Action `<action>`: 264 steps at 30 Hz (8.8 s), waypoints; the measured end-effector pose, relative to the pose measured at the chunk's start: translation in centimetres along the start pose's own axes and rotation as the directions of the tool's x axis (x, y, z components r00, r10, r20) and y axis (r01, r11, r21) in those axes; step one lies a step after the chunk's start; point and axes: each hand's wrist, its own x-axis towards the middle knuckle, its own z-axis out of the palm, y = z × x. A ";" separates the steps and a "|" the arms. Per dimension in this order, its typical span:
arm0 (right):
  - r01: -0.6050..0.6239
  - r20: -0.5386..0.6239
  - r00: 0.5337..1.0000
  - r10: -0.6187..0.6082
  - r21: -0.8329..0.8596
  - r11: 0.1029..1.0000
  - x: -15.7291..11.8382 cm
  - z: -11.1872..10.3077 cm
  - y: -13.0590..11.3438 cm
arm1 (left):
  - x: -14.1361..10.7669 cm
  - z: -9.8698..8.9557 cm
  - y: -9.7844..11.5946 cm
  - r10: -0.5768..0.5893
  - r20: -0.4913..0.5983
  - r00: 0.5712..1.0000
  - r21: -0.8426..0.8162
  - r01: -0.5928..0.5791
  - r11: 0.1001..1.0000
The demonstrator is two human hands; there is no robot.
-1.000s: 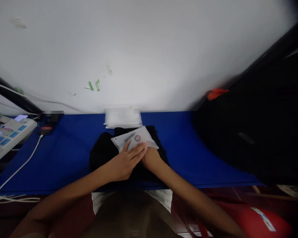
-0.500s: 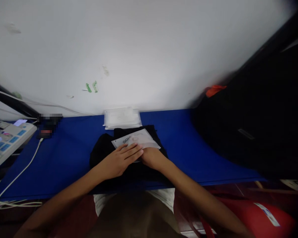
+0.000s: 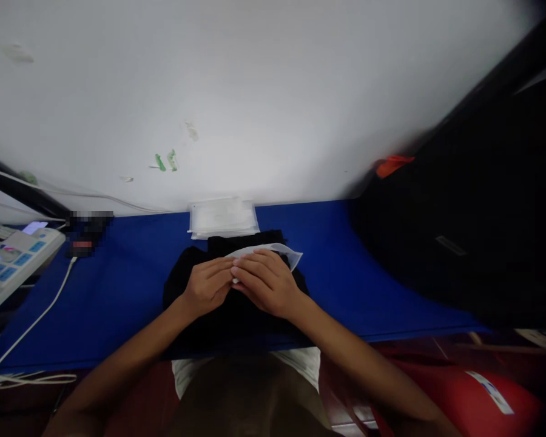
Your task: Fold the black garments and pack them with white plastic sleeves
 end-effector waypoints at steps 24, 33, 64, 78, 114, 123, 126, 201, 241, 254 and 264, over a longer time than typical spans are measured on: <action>-0.338 0.298 0.903 0.310 0.046 0.940 -2.0 -3.9 4.3 | -0.8 -3.0 1.4 -0.419 -0.367 0.831 -0.270 0.335 0.903; -0.160 0.517 0.841 0.160 -0.045 0.986 0.9 -3.4 3.3 | -1.4 -3.5 4.0 -0.275 -0.279 0.920 -0.163 0.237 0.958; -0.496 0.736 0.580 0.348 -0.019 0.868 -7.2 -6.9 0.2 | -7.4 -8.6 1.9 -0.450 0.322 0.833 0.229 0.393 0.891; -0.501 0.410 0.708 0.575 -0.283 0.818 -4.4 -0.9 9.9 | -1.1 -4.0 -4.1 -0.785 0.212 0.582 0.755 0.412 0.510; -0.604 0.579 0.681 0.448 0.099 0.791 -5.9 -6.1 6.2 | -3.4 -3.5 2.6 -0.342 0.585 0.736 0.109 0.346 0.932; -0.508 0.516 0.704 0.488 -0.114 0.854 -5.9 -5.3 4.7 | -6.7 -6.1 -1.7 -0.628 0.102 0.771 0.374 0.555 0.743; -0.495 0.438 0.766 0.470 -0.065 0.866 -5.3 -4.3 4.3 | -7.8 -6.6 -4.5 -0.714 0.109 0.691 0.379 0.635 0.673; -0.604 0.138 0.796 0.590 0.122 0.787 -7.7 -1.6 4.6 | -9.2 -3.4 0.7 -0.841 -0.059 0.537 0.510 0.741 0.437; -0.283 0.434 0.886 0.160 0.235 0.930 -4.4 -0.6 1.9 | 0.8 -0.7 0.4 -0.219 0.479 0.850 -0.115 0.308 0.944; -0.511 0.582 0.737 0.344 0.146 0.847 -7.8 -1.9 0.1 | 0.6 -2.4 -15.5 -0.584 0.543 0.603 0.510 0.316 0.800; -0.540 0.566 0.722 0.398 0.101 0.836 -10.3 -2.8 0.2 | 1.2 -4.7 -11.8 -0.408 0.572 0.711 0.458 0.136 0.879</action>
